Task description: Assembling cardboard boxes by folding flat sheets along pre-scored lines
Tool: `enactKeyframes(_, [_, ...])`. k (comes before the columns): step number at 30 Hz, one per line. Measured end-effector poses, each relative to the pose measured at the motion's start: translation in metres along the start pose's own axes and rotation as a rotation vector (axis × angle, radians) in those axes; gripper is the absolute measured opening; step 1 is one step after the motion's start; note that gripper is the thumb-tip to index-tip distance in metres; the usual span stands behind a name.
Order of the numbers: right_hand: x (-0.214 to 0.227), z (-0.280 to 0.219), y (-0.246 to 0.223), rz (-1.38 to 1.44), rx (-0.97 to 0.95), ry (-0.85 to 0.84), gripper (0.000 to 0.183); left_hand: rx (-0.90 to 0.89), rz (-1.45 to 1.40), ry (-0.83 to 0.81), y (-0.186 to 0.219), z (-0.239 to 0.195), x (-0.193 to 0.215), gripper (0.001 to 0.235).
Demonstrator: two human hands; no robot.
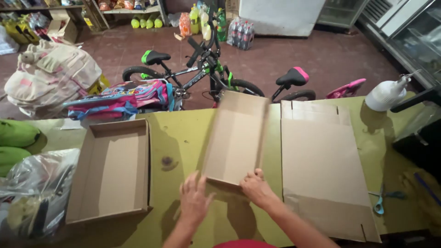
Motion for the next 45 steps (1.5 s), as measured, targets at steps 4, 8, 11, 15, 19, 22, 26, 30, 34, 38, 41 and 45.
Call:
enactKeyframes(4, [0.002,0.007,-0.033,-0.071,0.014,0.311,0.017,0.840,-0.808,-0.164,0.000,-0.042,-0.064,0.091])
enactKeyframes(8, [0.022,0.011,-0.086,0.153,0.116,0.285,0.003,1.245,-1.397,0.228,0.008,-0.044,-0.096,0.065])
enactKeyframes(11, [0.075,0.018,-0.102,0.255,0.187,0.359,0.018,1.227,-1.168,0.264,-0.018,-0.043,-0.080,0.069])
enactKeyframes(15, [0.122,0.006,-0.060,0.393,0.159,0.094,0.058,1.397,-1.105,0.054,-0.072,-0.035,-0.070,0.062])
enactKeyframes(19, [0.131,-0.034,0.021,0.324,-0.161,0.447,0.060,1.196,-0.766,-0.175,-0.153,-0.005,-0.088,0.062])
enactKeyframes(22, [0.124,-0.066,0.062,0.207,-0.372,0.327,0.051,0.981,-0.576,-0.295,-0.183,0.043,-0.073,0.044])
enactKeyframes(26, [0.125,-0.086,0.057,0.338,-0.520,-0.154,0.063,0.643,-0.174,-0.388,-0.169,0.120,-0.026,0.032])
enactKeyframes(30, [0.100,-0.095,0.018,0.330,-0.318,-0.510,0.091,0.654,-0.024,-0.513,-0.147,0.164,-0.034,0.028])
enactKeyframes(34, [0.056,-0.107,0.018,0.272,-0.251,-0.401,0.082,0.376,0.052,-0.359,-0.082,0.177,-0.019,0.034])
enactKeyframes(38, [0.058,-0.107,0.015,0.315,-0.301,-0.452,0.079,0.129,-0.195,-0.320,-0.016,0.122,-0.026,0.042])
enactKeyframes(41, [0.036,-0.112,0.016,0.266,-0.320,-0.429,0.082,-0.055,-0.065,-0.464,0.034,0.055,-0.020,0.038])
enactKeyframes(45, [0.037,-0.098,0.009,0.257,-0.377,-0.458,0.077,0.094,-0.175,-0.508,0.066,-0.001,-0.008,0.053])
Point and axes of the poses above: each hand's wrist, its own z-axis towards the middle knuckle, its own x-axis out of the back of the hand, y = z × x, the point moved 4 cm from there along z, towards the middle knuckle, and after that the axes turned 4 degrees about y, right-handed, at the moved point
